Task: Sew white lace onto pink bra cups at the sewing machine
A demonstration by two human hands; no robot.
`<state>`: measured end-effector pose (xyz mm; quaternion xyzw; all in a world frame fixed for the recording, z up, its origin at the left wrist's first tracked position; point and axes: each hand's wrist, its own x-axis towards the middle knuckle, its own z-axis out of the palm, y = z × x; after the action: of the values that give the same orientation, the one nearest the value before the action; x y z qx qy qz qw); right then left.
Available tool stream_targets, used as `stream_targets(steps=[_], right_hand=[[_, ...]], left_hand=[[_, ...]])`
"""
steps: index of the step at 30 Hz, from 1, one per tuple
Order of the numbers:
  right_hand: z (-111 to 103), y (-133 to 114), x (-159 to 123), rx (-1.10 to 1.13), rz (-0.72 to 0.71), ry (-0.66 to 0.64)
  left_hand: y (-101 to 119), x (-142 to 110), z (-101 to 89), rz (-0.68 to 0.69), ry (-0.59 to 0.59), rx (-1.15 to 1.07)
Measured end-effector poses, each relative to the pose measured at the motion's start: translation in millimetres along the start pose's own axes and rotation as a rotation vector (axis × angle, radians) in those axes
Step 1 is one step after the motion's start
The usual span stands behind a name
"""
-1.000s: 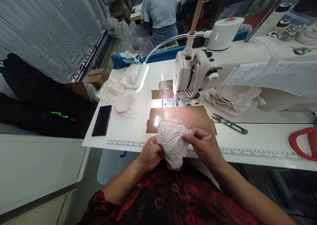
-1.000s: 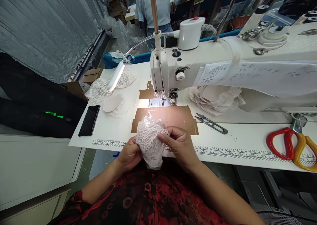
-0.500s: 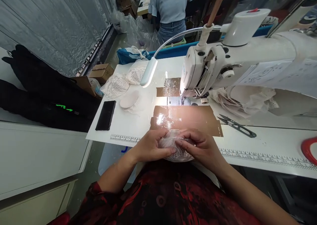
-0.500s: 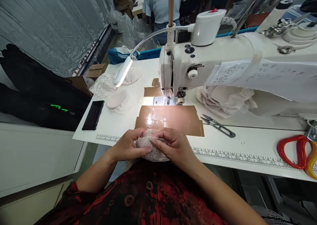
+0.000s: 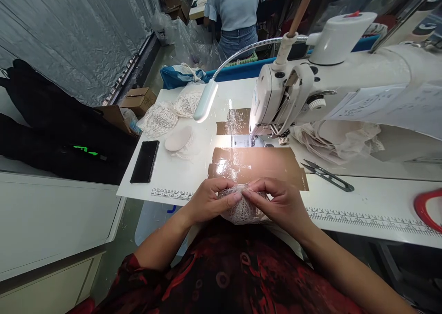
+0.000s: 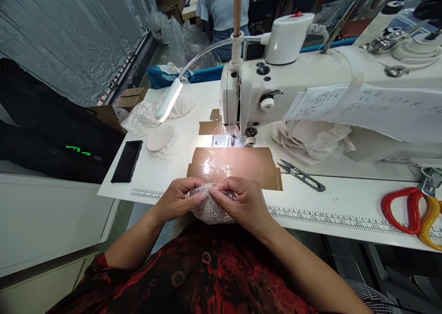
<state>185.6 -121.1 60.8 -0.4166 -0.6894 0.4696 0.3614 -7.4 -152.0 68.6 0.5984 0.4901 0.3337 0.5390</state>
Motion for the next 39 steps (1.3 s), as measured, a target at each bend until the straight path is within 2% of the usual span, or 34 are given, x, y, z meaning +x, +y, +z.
stream_targets(steps=[5, 9, 11, 14, 16, 20, 25, 28, 30, 33, 34, 35, 37, 39], right_hand=[[-2, 3, 3, -0.011, 0.04, -0.002], [-6, 5, 7, 0.081, 0.105, -0.122], [-8, 5, 9, 0.087, 0.11, -0.157], [-10, 6, 9, 0.089, 0.097, -0.128], [-11, 5, 8, 0.118, 0.093, -0.124], [-11, 7, 9, 0.222, 0.142, -0.138], [-7, 18, 13, 0.448, 0.274, -0.158], [-15, 27, 14, 0.514, 0.329, -0.142], [-26, 32, 13, 0.492, 0.33, -0.08], [-47, 35, 10, 0.404, 0.32, 0.031], [-52, 35, 11, 0.357, 0.31, 0.055], [-57, 35, 12, 0.293, 0.293, 0.07], [-64, 33, 19, 0.133, 0.241, 0.06], [-67, 31, 30, -0.037, 0.165, -0.01]], left_hand=[[-2, 3, 1.4, 0.06, 0.009, 0.05], [-2, 7, -0.1, 0.108, -0.005, 0.082], [-3, 9, -1.4, 0.078, -0.043, 0.013], [-6, 14, -3.6, -0.032, -0.125, -0.193], [-7, 17, -3.9, -0.053, -0.132, -0.265], [-12, 22, 4.8, 0.024, -0.056, -0.287], [-23, 26, 24.4, -0.091, 0.059, -0.552], [-21, 29, 9.0, -0.102, 0.22, -0.585], [-12, 30, -17.4, 0.006, 0.436, -0.418], [5, 38, -58.6, 0.291, 0.805, 0.135], [8, 43, -66.4, 0.34, 0.861, 0.232], [10, 51, -69.4, 0.374, 0.879, 0.324], [8, 72, -60.5, 0.387, 0.783, 0.531], [-1, 95, -36.4, 0.37, 0.495, 1.084]])
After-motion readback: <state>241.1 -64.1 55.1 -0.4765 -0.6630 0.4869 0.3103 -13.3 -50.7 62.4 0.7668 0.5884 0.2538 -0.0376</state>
